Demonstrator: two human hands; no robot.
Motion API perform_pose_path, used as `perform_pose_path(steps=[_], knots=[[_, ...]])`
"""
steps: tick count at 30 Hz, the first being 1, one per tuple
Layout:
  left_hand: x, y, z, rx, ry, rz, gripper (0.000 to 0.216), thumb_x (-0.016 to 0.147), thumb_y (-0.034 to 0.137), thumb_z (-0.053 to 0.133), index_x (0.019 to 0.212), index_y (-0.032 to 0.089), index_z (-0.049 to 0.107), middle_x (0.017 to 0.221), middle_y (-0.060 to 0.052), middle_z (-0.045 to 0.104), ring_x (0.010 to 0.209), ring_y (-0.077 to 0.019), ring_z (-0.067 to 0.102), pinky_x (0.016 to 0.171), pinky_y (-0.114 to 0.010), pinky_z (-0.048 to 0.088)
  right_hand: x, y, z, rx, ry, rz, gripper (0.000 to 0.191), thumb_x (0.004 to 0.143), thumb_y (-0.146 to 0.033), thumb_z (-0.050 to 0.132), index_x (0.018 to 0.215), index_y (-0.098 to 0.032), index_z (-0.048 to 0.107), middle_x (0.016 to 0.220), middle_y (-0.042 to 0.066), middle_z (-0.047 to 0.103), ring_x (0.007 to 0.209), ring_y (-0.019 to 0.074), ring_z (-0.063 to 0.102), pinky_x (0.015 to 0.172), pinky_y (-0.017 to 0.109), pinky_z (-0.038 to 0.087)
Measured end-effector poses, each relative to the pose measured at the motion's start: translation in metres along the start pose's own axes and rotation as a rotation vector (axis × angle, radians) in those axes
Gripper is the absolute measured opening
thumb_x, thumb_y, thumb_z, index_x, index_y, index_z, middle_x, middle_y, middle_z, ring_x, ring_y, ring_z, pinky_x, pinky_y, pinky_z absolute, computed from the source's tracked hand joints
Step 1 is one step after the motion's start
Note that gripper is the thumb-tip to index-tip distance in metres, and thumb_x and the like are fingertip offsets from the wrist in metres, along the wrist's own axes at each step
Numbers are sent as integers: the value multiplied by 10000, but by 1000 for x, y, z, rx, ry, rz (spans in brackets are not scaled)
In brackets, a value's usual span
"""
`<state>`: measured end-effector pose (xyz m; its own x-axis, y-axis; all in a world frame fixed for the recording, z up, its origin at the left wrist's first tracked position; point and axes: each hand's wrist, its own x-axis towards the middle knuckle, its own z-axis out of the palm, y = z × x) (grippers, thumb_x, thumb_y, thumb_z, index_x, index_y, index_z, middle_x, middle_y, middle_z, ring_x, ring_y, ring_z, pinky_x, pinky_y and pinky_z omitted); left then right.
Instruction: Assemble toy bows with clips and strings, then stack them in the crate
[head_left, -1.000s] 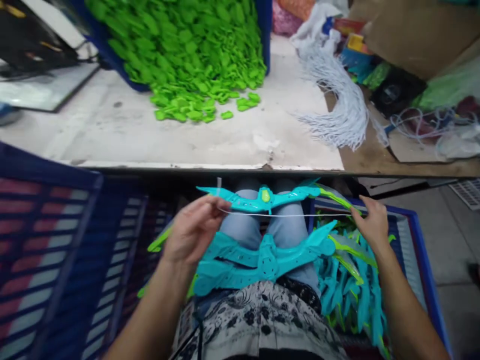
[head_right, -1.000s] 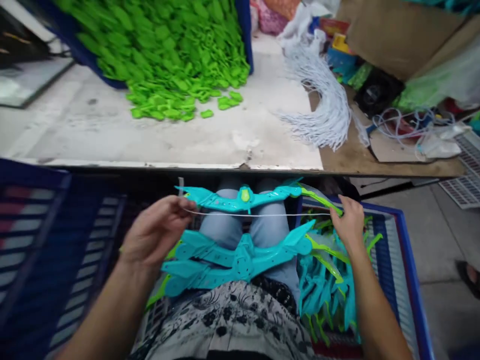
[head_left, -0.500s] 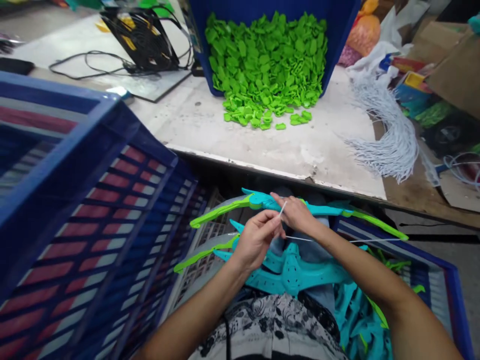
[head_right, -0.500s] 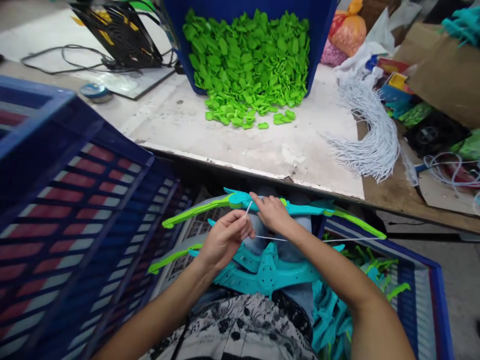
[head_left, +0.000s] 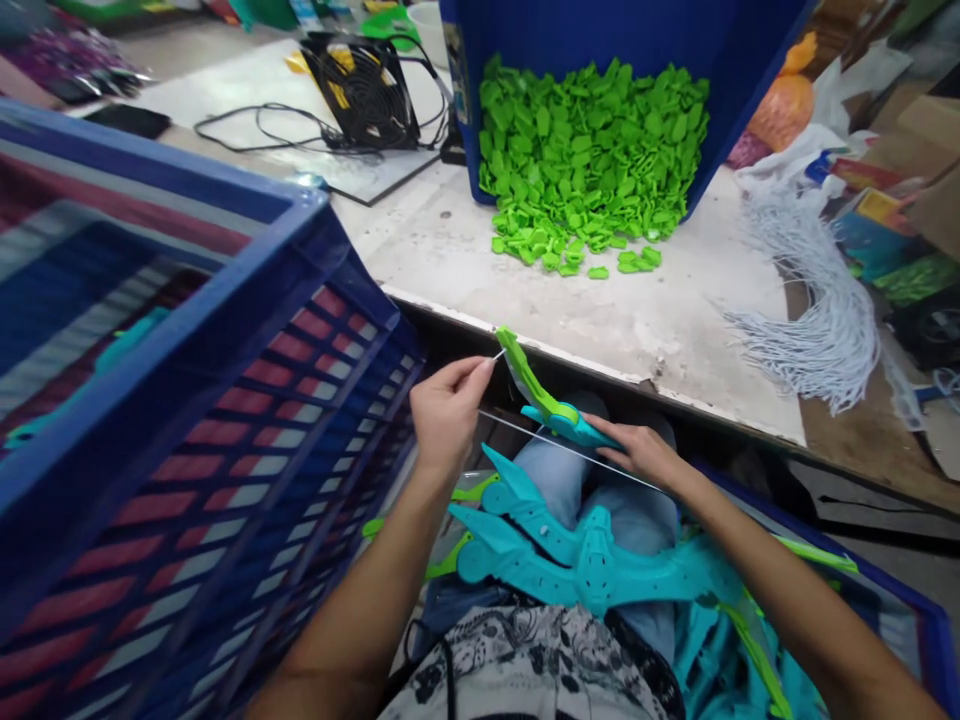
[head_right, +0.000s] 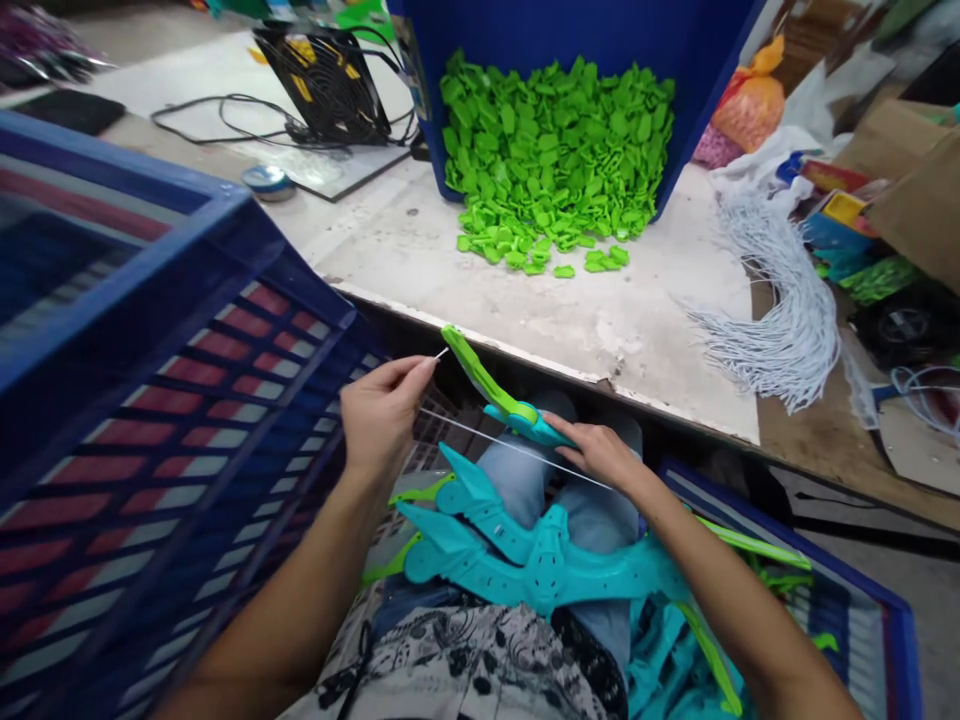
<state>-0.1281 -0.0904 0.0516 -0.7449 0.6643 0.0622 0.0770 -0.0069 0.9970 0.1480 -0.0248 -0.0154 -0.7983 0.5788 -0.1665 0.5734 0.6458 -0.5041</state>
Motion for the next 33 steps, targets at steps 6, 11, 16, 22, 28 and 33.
perform_pose_path(steps=[6, 11, 16, 22, 28, 33], knots=[[11, 2, 14, 106, -32, 115, 204, 717, 323, 703, 764, 133, 761, 626, -10, 667, 584, -116, 575, 544, -207, 445, -1, 1, 1, -8, -10, -4, 576, 940, -333, 503, 1488, -304, 327, 1200, 74, 677, 1036, 237, 674, 881, 352, 536], [11, 2, 14, 105, -28, 138, 218, 730, 325, 691, 790, 126, 758, 632, -11, 662, 593, -117, 585, 552, -207, 448, -1, 1, 2, -20, -12, 2, 579, 939, -339, 506, 1488, -313, 325, 1167, 71, 685, 999, 234, 680, 855, 344, 537], [11, 5, 17, 106, -42, 139, 209, 735, 326, 681, 769, 127, 737, 584, 12, 602, 558, -107, 539, 537, -213, 417, -1, 0, 2, -45, -6, -1, 568, 940, -331, 505, 1483, -277, 345, 1108, 88, 691, 961, 236, 680, 832, 341, 533], [10, 2, 24, 158, -78, 206, 356, 694, 282, 735, 1013, 155, 643, 530, 102, 353, 485, -68, 365, 495, -186, 327, -5, -2, 13, -170, 47, -18, 552, 949, -328, 482, 1482, -285, 347, 927, 70, 676, 830, 205, 661, 729, 303, 532], [4, -7, 18, 273, -41, 177, 193, 789, 317, 634, 883, 154, 677, 528, 75, 346, 482, -73, 350, 485, -200, 291, 2, -18, 1, -150, 271, -61, 431, 958, -386, 456, 1375, -285, 503, 1030, 94, 636, 931, 223, 613, 805, 363, 542], [-3, -17, 7, 332, -45, 150, 188, 793, 294, 581, 866, 147, 673, 501, 79, 332, 460, -77, 333, 478, -206, 277, 67, -65, -38, -17, 552, -214, 307, 965, -309, 459, 1206, -211, 620, 978, 93, 639, 947, 214, 590, 845, 362, 507]])
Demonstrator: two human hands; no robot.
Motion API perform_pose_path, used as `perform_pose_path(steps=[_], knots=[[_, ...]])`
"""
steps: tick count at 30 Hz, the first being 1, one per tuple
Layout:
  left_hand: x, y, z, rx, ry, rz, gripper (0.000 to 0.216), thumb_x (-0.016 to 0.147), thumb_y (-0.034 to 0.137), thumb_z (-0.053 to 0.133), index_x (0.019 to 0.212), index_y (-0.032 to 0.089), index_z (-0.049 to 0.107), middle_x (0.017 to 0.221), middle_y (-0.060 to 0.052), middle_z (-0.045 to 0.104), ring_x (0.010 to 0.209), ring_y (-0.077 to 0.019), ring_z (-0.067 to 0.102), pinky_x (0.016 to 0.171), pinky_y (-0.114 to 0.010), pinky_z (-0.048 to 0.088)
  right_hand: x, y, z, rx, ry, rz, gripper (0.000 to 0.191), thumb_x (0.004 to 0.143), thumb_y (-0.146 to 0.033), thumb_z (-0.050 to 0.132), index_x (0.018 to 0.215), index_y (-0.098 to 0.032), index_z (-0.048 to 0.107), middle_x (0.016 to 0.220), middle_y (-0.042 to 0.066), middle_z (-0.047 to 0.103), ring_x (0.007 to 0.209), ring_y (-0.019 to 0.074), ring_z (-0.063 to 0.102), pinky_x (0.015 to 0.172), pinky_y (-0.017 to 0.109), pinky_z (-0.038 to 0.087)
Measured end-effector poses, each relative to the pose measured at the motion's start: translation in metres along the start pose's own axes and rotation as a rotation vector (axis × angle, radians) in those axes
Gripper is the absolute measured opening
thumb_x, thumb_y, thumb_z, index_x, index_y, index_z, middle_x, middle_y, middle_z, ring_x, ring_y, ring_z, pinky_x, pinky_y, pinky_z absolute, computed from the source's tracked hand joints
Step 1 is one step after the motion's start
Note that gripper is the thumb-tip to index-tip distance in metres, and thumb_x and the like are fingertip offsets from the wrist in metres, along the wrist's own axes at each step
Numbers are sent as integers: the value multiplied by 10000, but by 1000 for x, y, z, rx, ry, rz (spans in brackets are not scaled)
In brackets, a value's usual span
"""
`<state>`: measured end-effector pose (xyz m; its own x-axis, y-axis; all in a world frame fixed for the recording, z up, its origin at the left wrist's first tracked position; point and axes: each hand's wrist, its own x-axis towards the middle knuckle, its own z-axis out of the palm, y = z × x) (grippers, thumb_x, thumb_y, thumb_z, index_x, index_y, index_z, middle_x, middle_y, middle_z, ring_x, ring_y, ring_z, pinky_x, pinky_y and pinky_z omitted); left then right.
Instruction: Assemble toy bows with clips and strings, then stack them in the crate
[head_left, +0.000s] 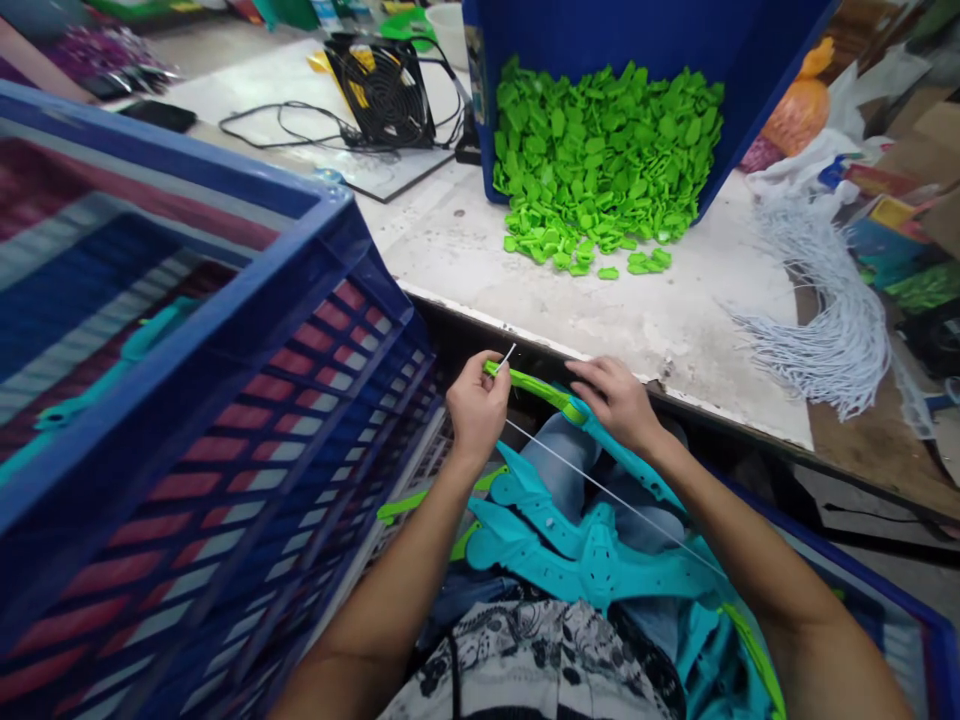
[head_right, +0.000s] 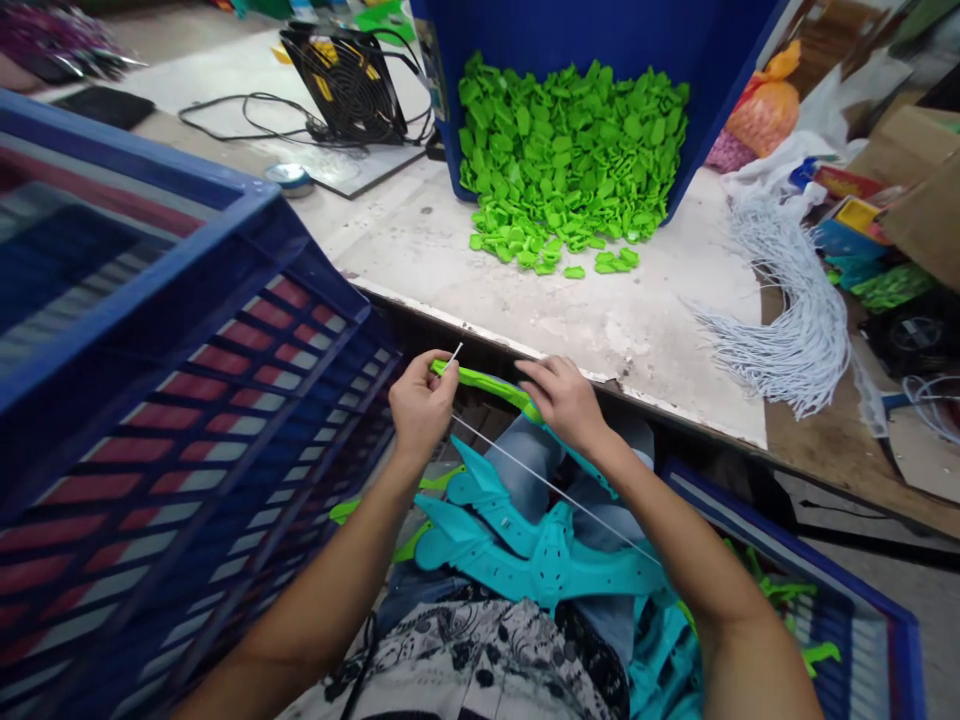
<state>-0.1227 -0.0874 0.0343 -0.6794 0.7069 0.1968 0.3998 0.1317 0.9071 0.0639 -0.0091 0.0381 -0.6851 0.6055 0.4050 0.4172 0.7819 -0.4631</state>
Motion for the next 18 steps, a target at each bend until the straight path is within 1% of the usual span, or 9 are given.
perform_pose_path(steps=[2, 4, 7, 9, 13, 16, 18], knots=[[-1, -4, -3, 11, -9, 4, 197, 794, 300, 574, 872, 147, 673, 508, 76, 350, 466, -79, 343, 486, -207, 285, 38, -13, 11, 67, -19, -104, 289, 949, -293, 498, 1187, -186, 622, 974, 92, 643, 942, 207, 583, 841, 346, 495], [-2, -7, -6, 12, -21, 4, 202, 793, 296, 571, 882, 147, 672, 515, 74, 365, 471, -80, 351, 495, -207, 293, 68, -24, 22, 104, -81, -175, 257, 930, -263, 533, 1148, -167, 630, 970, 91, 647, 927, 199, 577, 826, 329, 481], [-1, -11, -10, -6, -28, -15, 207, 791, 300, 573, 896, 150, 671, 515, 77, 363, 471, -80, 354, 498, -207, 298, 92, -30, 31, 98, -183, -206, 132, 907, -201, 546, 954, -162, 663, 887, 70, 645, 852, 179, 567, 780, 301, 452], [-1, -13, -12, -27, -25, -32, 211, 793, 311, 576, 895, 153, 669, 511, 80, 354, 468, -79, 352, 493, -205, 294, 97, -30, 31, 82, -222, -208, 100, 891, -188, 562, 859, -165, 654, 834, 53, 632, 814, 169, 554, 756, 288, 432], [-2, -16, -14, -67, -38, -57, 208, 789, 309, 579, 889, 149, 665, 508, 84, 348, 462, -76, 347, 476, -198, 275, 100, -29, 25, 108, -281, -204, 57, 858, -175, 591, 840, -171, 645, 789, 27, 613, 768, 146, 541, 714, 258, 413], [-3, -18, -14, -73, -44, -71, 201, 787, 299, 579, 893, 151, 666, 504, 87, 351, 459, -75, 346, 475, -194, 271, 99, -31, 23, 148, -289, -177, 76, 848, -173, 582, 804, -169, 644, 755, 13, 602, 732, 130, 537, 690, 243, 407], [-3, -18, -14, -74, -45, -72, 193, 786, 291, 579, 892, 154, 667, 508, 87, 355, 463, -74, 352, 481, -193, 276, 99, -33, 21, 182, -290, -167, 73, 832, -157, 578, 833, -167, 650, 755, 7, 605, 716, 119, 539, 679, 233, 408]])
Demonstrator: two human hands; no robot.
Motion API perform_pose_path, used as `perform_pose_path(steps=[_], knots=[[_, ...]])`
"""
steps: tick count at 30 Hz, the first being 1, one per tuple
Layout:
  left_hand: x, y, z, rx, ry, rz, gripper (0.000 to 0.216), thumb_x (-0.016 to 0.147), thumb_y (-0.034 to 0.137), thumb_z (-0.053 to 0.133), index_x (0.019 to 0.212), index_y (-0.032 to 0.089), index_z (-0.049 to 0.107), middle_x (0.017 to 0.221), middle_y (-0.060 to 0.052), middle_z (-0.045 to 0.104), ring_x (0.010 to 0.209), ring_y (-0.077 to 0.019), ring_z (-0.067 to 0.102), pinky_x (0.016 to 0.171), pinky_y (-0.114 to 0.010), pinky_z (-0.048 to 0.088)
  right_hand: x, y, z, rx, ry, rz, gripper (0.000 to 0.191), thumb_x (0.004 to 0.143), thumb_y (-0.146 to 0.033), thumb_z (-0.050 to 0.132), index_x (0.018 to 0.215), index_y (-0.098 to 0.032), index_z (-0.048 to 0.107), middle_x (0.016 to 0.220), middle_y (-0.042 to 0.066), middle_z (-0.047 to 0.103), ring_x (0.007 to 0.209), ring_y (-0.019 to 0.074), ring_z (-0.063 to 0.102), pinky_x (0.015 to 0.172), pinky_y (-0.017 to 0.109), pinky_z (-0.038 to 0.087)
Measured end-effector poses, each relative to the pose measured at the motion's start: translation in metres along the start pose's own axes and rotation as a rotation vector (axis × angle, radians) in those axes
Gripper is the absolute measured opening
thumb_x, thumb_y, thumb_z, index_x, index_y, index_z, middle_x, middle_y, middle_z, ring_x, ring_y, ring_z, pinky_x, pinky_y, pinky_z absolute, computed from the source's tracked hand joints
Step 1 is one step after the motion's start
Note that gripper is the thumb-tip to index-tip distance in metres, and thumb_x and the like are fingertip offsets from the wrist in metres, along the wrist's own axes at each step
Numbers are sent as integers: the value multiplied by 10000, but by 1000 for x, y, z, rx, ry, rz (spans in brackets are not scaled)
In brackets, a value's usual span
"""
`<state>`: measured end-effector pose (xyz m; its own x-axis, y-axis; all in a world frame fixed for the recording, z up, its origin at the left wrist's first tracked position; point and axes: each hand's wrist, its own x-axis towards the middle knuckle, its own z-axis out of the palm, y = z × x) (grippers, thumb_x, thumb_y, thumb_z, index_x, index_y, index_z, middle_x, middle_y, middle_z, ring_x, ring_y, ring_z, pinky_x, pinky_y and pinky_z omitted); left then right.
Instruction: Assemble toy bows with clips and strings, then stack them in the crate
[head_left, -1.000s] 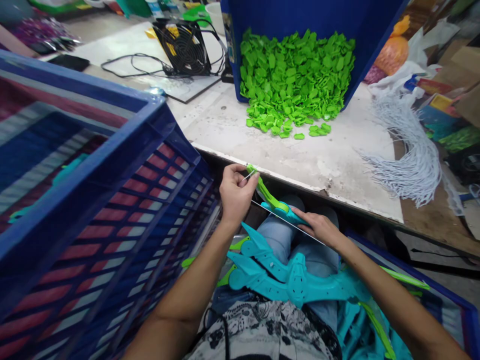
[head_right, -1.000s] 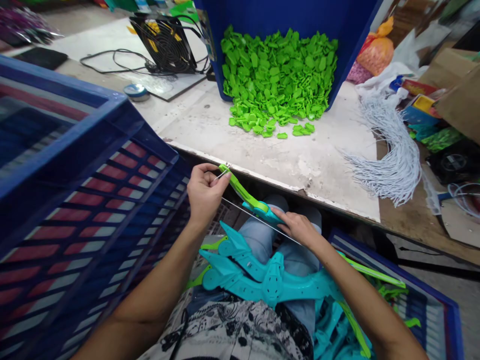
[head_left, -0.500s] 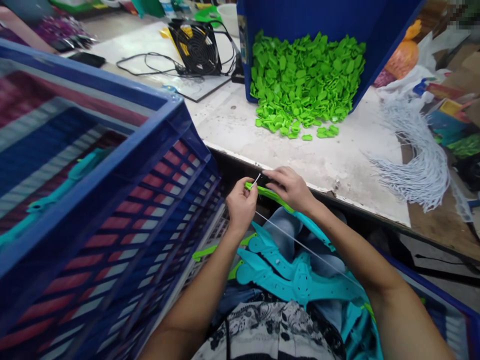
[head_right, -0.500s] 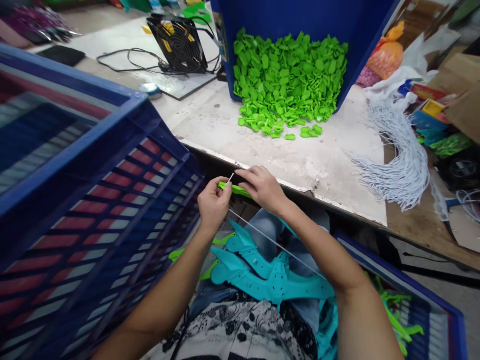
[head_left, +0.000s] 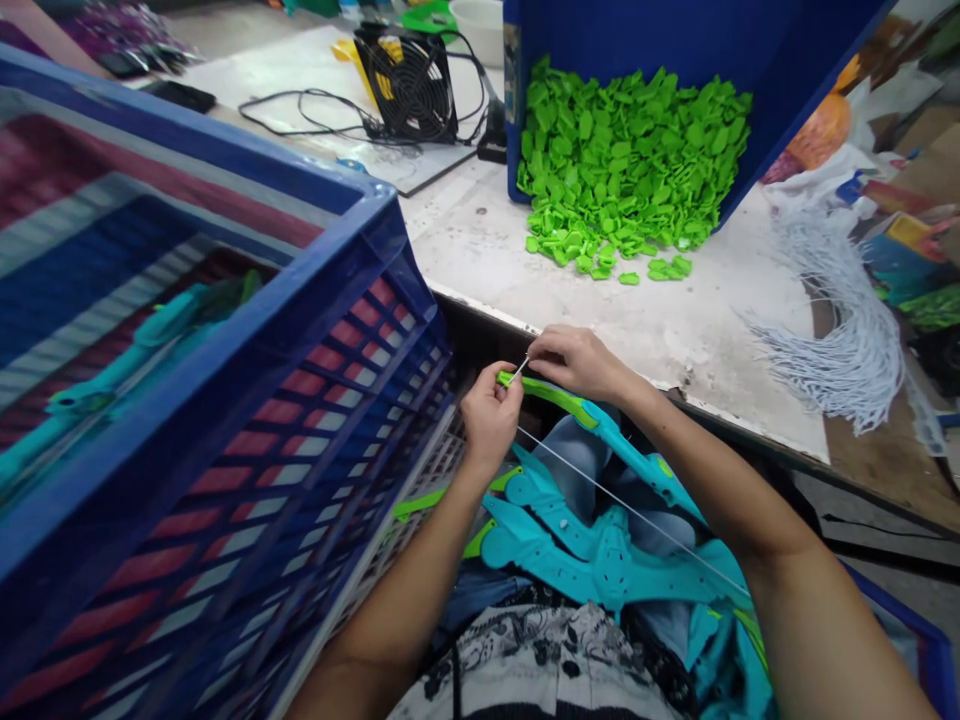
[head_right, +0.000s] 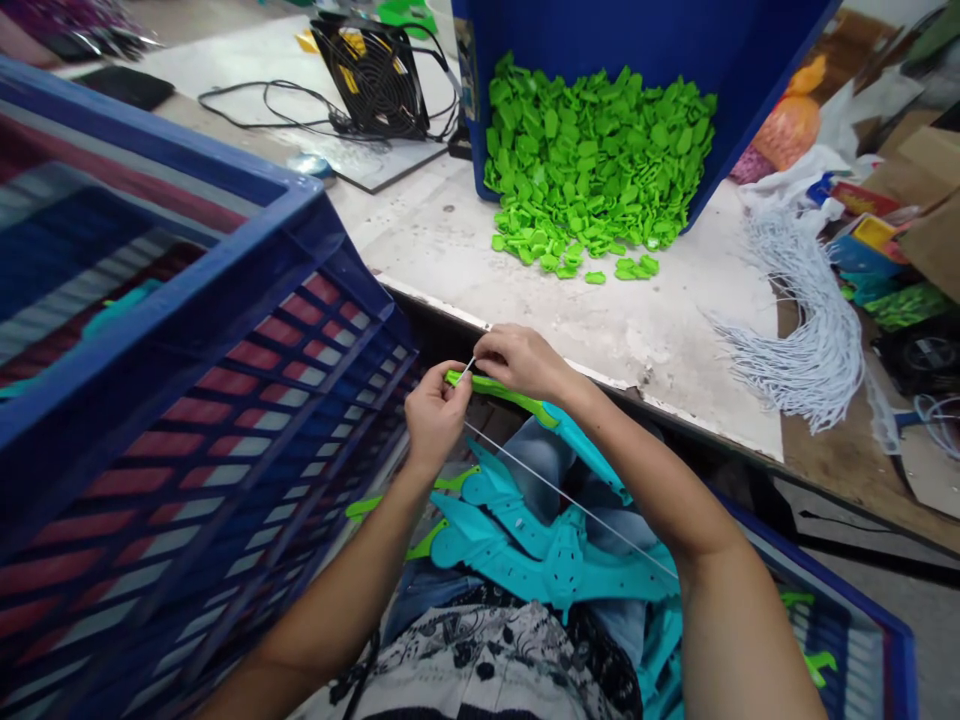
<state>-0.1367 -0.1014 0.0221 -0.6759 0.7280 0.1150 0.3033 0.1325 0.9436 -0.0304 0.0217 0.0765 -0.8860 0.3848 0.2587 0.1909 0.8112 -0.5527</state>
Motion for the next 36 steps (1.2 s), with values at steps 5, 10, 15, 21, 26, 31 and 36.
perform_pose_path(steps=[5, 10, 15, 21, 26, 31, 36], knots=[[0, -1, 0, -5, -7, -2, 194, 791, 289, 583, 902, 156, 669, 501, 89, 354, 461, -76, 355, 483, -196, 276, 1, -3, -1, 32, 4, 7, 66, 830, -188, 593, 810, -169, 653, 738, 1, 610, 696, 111, 543, 658, 225, 403], [-1, -1, 0, -39, 0, -30, 197, 793, 310, 601, 896, 156, 668, 486, 91, 345, 449, -77, 346, 470, -197, 275, 2, -10, 2, -3, 4, -1, 127, 833, -170, 555, 756, -163, 656, 736, 13, 601, 704, 117, 540, 656, 233, 393], [-1, -4, 3, -76, -12, 71, 155, 826, 305, 588, 883, 176, 653, 797, -21, 622, 699, -128, 563, 629, -222, 432, 10, -6, 8, -109, 58, -17, 139, 804, -156, 522, 684, -178, 589, 696, 22, 561, 704, 144, 505, 667, 266, 389], [-3, -12, 4, -204, 19, 259, 184, 847, 187, 476, 812, 202, 656, 853, -60, 654, 874, -184, 601, 851, -331, 467, 47, 43, -50, -246, 721, 321, 223, 760, -180, 522, 586, -237, 395, 630, 2, 454, 655, 150, 447, 692, 326, 392], [13, 5, 0, -423, -185, -3, 230, 822, 317, 541, 721, 191, 704, 891, -76, 684, 935, -211, 602, 911, -359, 443, 28, -10, -22, 94, 821, 150, 112, 850, -264, 537, 757, -203, 552, 763, 31, 564, 788, 175, 566, 783, 359, 469], [39, 23, -16, -600, -268, -302, 133, 703, 288, 659, 706, 155, 673, 755, -47, 672, 758, -169, 615, 764, -302, 483, -14, -59, 74, 338, 665, 152, 105, 863, -235, 572, 790, -205, 641, 981, 76, 562, 1085, 223, 559, 973, 407, 458], [42, 24, -39, -108, -96, 39, 60, 726, 190, 621, 690, 175, 668, 769, -46, 679, 748, -157, 609, 721, -274, 488, -11, -38, 99, 479, 759, 380, 132, 837, -300, 598, 776, -198, 655, 933, 62, 532, 1009, 202, 572, 928, 377, 487]])
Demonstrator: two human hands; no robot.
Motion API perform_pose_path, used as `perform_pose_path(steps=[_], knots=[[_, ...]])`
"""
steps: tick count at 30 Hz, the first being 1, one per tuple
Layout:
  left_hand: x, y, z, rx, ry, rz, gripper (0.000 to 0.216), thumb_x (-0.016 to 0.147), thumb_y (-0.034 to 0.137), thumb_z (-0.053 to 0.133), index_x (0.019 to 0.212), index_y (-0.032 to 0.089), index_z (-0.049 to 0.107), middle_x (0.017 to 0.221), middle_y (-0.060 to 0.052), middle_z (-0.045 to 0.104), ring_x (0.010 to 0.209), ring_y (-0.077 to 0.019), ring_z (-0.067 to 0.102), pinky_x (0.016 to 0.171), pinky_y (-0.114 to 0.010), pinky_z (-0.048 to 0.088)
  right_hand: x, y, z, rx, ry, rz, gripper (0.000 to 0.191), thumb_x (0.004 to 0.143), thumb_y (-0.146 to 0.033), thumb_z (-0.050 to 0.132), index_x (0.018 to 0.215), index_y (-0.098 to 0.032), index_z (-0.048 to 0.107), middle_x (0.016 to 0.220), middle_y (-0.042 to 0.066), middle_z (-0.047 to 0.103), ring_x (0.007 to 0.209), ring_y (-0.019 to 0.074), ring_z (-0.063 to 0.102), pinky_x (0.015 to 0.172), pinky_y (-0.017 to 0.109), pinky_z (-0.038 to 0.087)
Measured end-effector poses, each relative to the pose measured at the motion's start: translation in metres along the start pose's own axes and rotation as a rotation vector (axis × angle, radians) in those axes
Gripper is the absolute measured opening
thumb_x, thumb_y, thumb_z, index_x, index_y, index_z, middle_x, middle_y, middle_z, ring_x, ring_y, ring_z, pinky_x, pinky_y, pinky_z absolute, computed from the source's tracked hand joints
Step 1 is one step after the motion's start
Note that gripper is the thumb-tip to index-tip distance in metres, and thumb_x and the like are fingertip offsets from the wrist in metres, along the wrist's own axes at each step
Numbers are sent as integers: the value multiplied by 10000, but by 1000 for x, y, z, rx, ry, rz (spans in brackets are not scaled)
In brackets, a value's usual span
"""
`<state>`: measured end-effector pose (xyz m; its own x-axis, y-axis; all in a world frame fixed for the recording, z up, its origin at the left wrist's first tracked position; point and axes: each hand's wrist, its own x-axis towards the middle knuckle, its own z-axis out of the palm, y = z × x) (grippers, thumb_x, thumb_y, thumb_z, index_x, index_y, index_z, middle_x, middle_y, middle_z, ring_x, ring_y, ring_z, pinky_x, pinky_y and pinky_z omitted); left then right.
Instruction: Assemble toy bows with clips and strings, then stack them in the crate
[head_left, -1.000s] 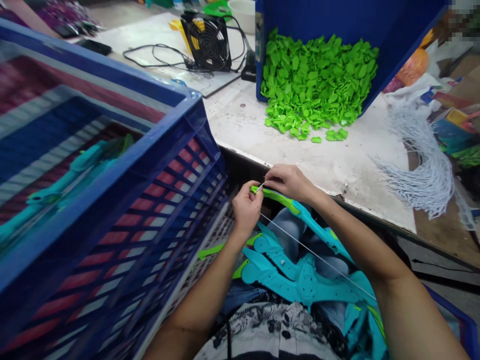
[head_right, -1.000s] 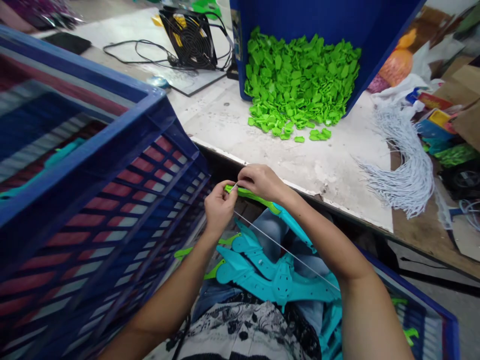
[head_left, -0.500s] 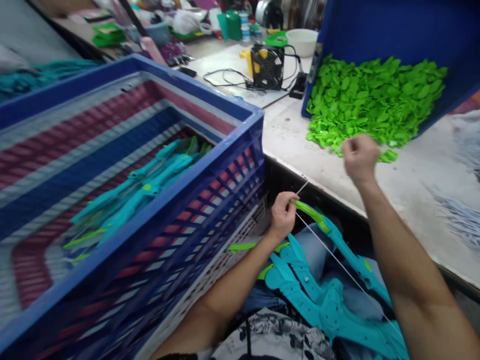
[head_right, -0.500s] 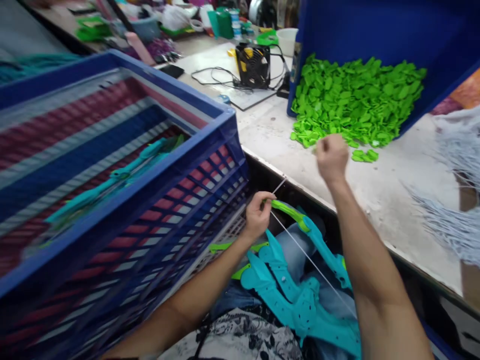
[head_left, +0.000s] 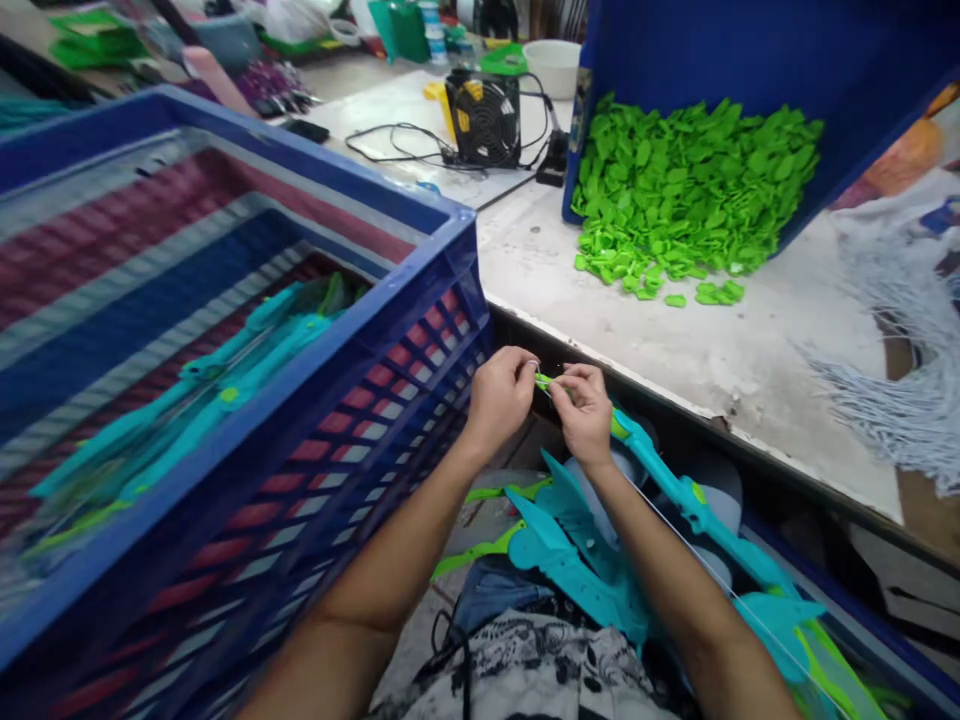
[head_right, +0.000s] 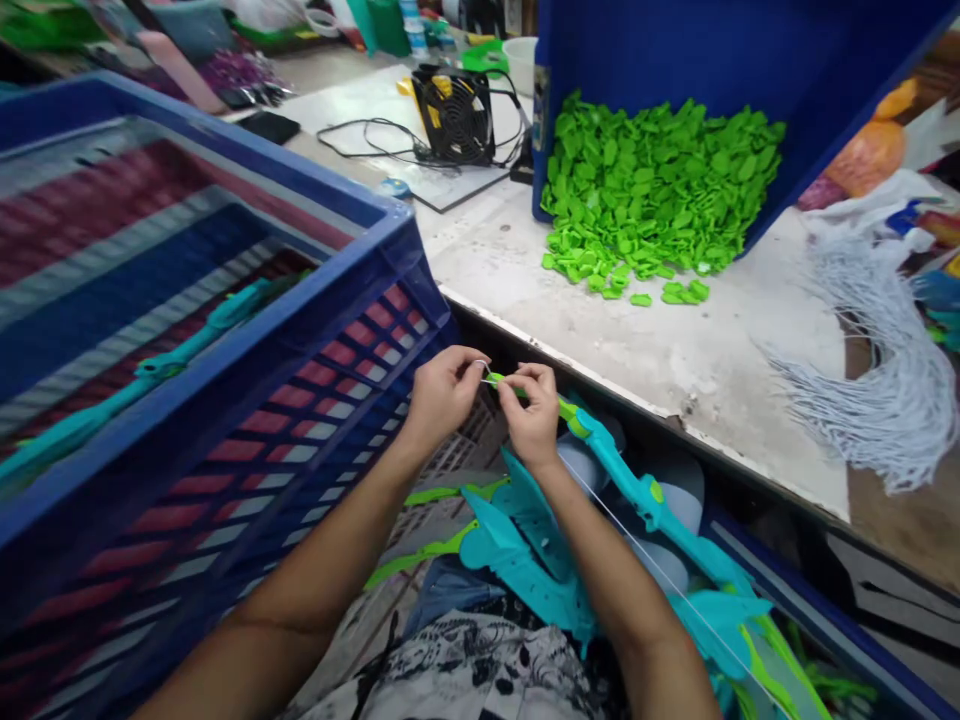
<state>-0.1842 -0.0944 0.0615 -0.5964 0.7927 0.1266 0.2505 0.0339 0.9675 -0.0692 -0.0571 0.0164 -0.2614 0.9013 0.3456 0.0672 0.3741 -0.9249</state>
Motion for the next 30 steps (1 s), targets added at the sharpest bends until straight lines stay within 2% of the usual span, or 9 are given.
perform_pose_path(steps=[2, 4, 7, 9, 15, 20, 22, 24, 30], knots=[[-4, 0, -1, -86, 4, -54, 98, 754, 251, 613, 760, 168, 664, 751, -40, 680, 625, -131, 601, 581, -245, 479, 5, 2, 2, 26, 18, 27, 139, 829, -313, 605, 780, -198, 665, 932, 60, 535, 997, 196, 565, 912, 364, 489], [-7, 0, 2, -283, -44, -207, 184, 728, 325, 657, 780, 149, 653, 702, -28, 667, 529, -113, 589, 471, -218, 452, 7, 1, 5, 58, 56, 47, 143, 824, -323, 614, 800, -199, 680, 930, 58, 533, 971, 189, 561, 893, 352, 492], [-7, -1, 6, -488, -116, -422, 296, 599, 353, 780, 748, 125, 663, 645, -17, 650, 522, -113, 610, 467, -213, 496, 5, 0, 9, 77, 96, 63, 151, 829, -328, 613, 830, -205, 702, 905, 50, 526, 909, 172, 558, 850, 332, 502], [-5, -2, 6, -526, -154, -486, 327, 540, 332, 829, 737, 117, 681, 650, -27, 663, 538, -112, 621, 501, -221, 531, 3, 0, 10, 66, 117, 55, 159, 839, -325, 604, 845, -211, 715, 876, 44, 518, 871, 163, 553, 813, 317, 506], [-1, -3, 5, -484, -237, -494, 338, 528, 336, 855, 721, 106, 698, 588, -31, 651, 494, -108, 604, 483, -219, 524, 3, -1, 6, 39, 135, -8, 183, 872, -298, 571, 881, -218, 735, 857, 39, 525, 837, 150, 552, 764, 290, 506], [3, -2, 3, -463, -306, -502, 300, 530, 284, 852, 705, 113, 677, 562, -20, 636, 462, -97, 584, 448, -196, 487, 7, -1, -3, 54, -76, -42, 224, 899, -259, 524, 997, -238, 725, 900, 34, 575, 885, 145, 580, 825, 283, 505], [2, -1, 4, -476, -279, -516, 260, 560, 261, 825, 692, 117, 655, 568, -19, 636, 461, -91, 575, 445, -190, 477, 7, -2, -6, 25, -100, -46, 260, 910, -250, 503, 1085, -240, 695, 932, 35, 588, 894, 138, 585, 836, 275, 504], [1, 0, 8, -497, -229, -530, 221, 593, 247, 786, 687, 121, 632, 585, -23, 639, 487, -96, 582, 467, -198, 487, 5, -3, -6, 1, -63, -70, 266, 917, -251, 499, 1115, -237, 676, 933, 36, 594, 873, 135, 586, 807, 266, 510], [-5, 7, 16, -617, -70, -481, 208, 509, 219, 721, 523, 145, 528, 527, 32, 570, 534, -93, 562, 549, -224, 512, 7, -7, -9, -135, -8, -272, 160, 906, -257, 551, 908, -215, 706, 864, 36, 616, 839, 145, 602, 771, 281, 515]])
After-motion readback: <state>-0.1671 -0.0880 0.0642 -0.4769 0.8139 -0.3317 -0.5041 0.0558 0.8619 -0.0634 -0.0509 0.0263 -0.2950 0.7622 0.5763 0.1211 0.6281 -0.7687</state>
